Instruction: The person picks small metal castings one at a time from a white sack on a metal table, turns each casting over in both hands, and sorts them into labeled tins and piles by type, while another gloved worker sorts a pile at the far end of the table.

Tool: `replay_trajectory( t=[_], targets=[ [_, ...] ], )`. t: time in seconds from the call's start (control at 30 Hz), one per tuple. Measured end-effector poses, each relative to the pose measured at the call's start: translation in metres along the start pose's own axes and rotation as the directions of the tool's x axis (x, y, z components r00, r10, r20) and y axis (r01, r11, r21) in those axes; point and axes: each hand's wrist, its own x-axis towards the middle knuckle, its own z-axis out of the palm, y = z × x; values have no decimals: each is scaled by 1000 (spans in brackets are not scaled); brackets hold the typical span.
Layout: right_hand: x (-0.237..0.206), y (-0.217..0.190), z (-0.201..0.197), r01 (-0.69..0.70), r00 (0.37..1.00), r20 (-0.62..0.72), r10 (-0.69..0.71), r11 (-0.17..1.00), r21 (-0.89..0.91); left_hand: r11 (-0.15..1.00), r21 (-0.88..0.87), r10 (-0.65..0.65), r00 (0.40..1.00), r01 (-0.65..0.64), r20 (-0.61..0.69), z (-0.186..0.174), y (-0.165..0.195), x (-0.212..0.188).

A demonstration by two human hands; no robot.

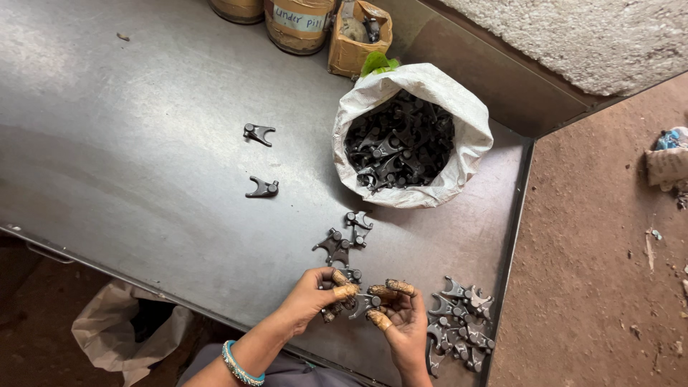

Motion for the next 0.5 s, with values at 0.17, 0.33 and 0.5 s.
replay_trajectory(
  t=[0.17,0.33,0.5],
  targets=[
    [9,-8,13,40,991,134,-3,962,-272,996,53,67,997,-69,27,-23,10,-17],
    [37,-13,36,233,971,163,-175,538,-810,884,323,368,929,-337,-37,-93,38,-75],
    [47,-7,45,338,940,276,-199,452,-825,869,472,62,916,145,-396,-167,70,-171]
  ],
)
